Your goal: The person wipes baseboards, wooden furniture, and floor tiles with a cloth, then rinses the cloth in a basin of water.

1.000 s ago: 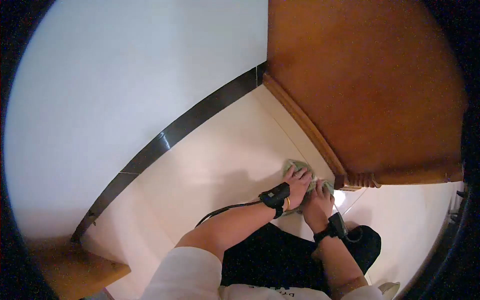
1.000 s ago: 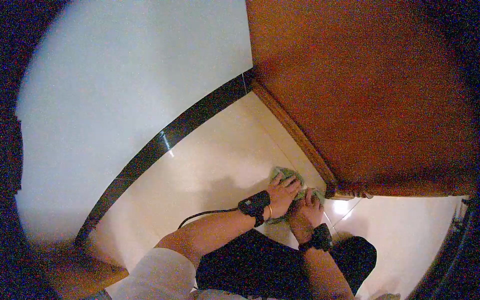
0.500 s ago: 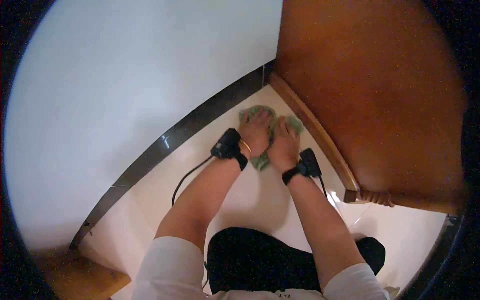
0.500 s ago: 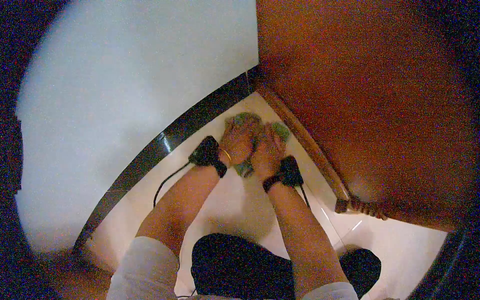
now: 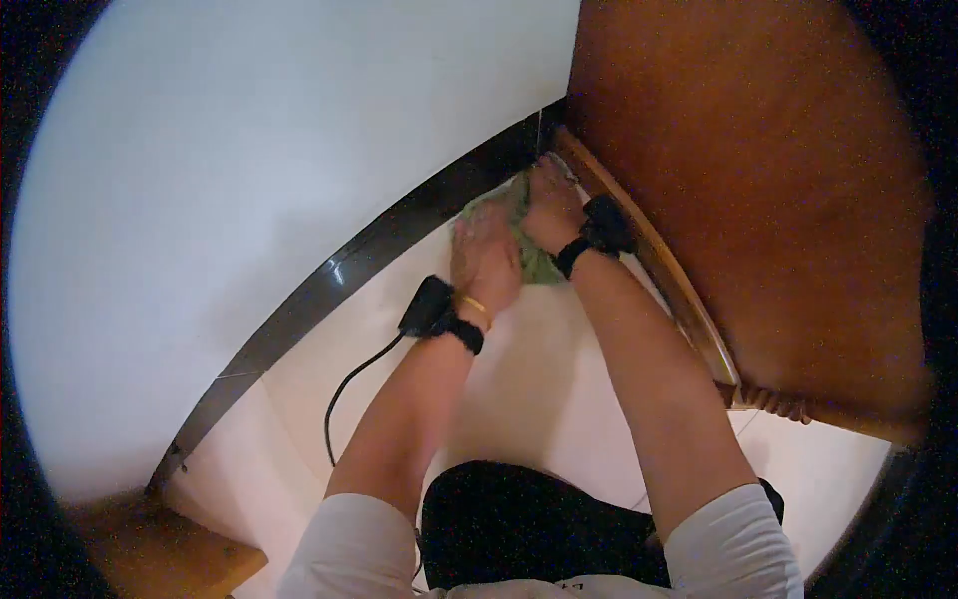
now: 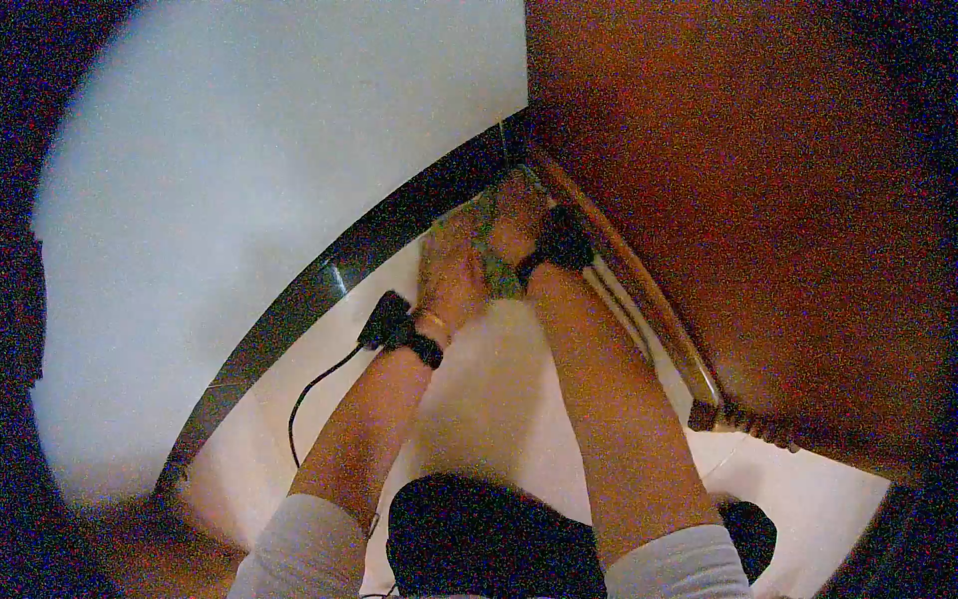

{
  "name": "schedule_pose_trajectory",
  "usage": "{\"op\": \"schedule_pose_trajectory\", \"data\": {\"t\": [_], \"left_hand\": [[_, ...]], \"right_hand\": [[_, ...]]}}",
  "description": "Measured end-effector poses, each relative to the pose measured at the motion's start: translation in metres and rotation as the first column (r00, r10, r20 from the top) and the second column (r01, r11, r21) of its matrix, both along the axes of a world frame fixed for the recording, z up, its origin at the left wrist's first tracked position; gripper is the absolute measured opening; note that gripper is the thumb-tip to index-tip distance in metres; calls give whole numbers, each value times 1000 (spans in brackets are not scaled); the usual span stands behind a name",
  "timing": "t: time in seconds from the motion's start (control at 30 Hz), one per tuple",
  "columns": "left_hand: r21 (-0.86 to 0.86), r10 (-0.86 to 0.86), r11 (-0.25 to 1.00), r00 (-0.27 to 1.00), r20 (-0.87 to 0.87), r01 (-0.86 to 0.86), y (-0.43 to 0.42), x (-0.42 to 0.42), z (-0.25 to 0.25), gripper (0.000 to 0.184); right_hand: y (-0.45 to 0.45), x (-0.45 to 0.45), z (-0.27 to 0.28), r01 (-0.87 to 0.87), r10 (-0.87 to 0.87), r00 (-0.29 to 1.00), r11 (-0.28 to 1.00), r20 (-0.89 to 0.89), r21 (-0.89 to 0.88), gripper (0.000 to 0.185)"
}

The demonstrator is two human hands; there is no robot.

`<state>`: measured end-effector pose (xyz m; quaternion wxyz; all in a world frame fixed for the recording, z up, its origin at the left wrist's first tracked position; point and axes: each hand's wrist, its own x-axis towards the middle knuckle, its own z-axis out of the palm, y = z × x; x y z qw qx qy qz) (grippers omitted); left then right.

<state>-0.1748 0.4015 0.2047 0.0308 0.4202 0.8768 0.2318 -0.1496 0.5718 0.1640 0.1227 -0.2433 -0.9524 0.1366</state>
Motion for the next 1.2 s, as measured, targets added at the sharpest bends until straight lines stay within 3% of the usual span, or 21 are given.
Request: {"op": "schedule_pose_trajectory", "data": {"t": [0.1,0.13,0.2,0.3,0.4,0.5,0.53,0.67,0.77,0.87,0.97,1.03,1.13,1.2], "left_hand": [[42,34,999,976,-216,-26,-32,1,-22,57],[6,50,999,978,-204,-49,-44,5,-15,58],[-66,71,994,982,-178,-84,-68,16,7,60],[-159,102,978,978,-182,-131,-110,25,2,60],[-162,77,979,959,-272,-124,-133,32,6,62],[-262,130,945,961,-243,-194,-121,34,15,63],[-285,137,936,960,-244,-206,-115,35,17,63],[-337,145,913,956,-255,-229,-88,39,11,62],[-337,14,937,974,-225,-91,-66,45,-5,61],[-306,-191,941,972,-139,141,-31,77,2,60],[-249,-414,889,907,-81,384,3,125,6,58],[-220,-531,839,837,-130,498,21,164,-6,58],[-203,-608,780,794,-20,592,37,213,2,59],[-212,-623,758,781,40,616,35,227,4,60]], "right_hand": [[-30,-18,-28,101,-96,994,991,-52,89,52],[-43,-20,-29,99,-92,992,992,-87,80,47],[-79,-10,-11,13,-17,988,1000,-155,-28,39],[-131,-8,-37,-254,205,936,956,-284,-146,36],[-140,12,14,-382,302,897,897,-322,-223,38],[-122,23,18,-250,220,946,962,-238,-105,46],[-114,32,17,-97,84,978,994,-191,-59,58],[-89,85,28,124,-142,983,981,-113,-152,71],[-76,136,53,235,-238,971,955,5,-183,75],[-85,205,39,378,-378,926,925,23,-45,79],[-100,282,32,487,-483,854,873,195,27,80],[-113,327,37,520,-523,838,852,154,64,80],[-124,375,42,488,-469,844,873,259,-12,79],[-127,413,6,385,-372,881,923,291,16,80]]}}
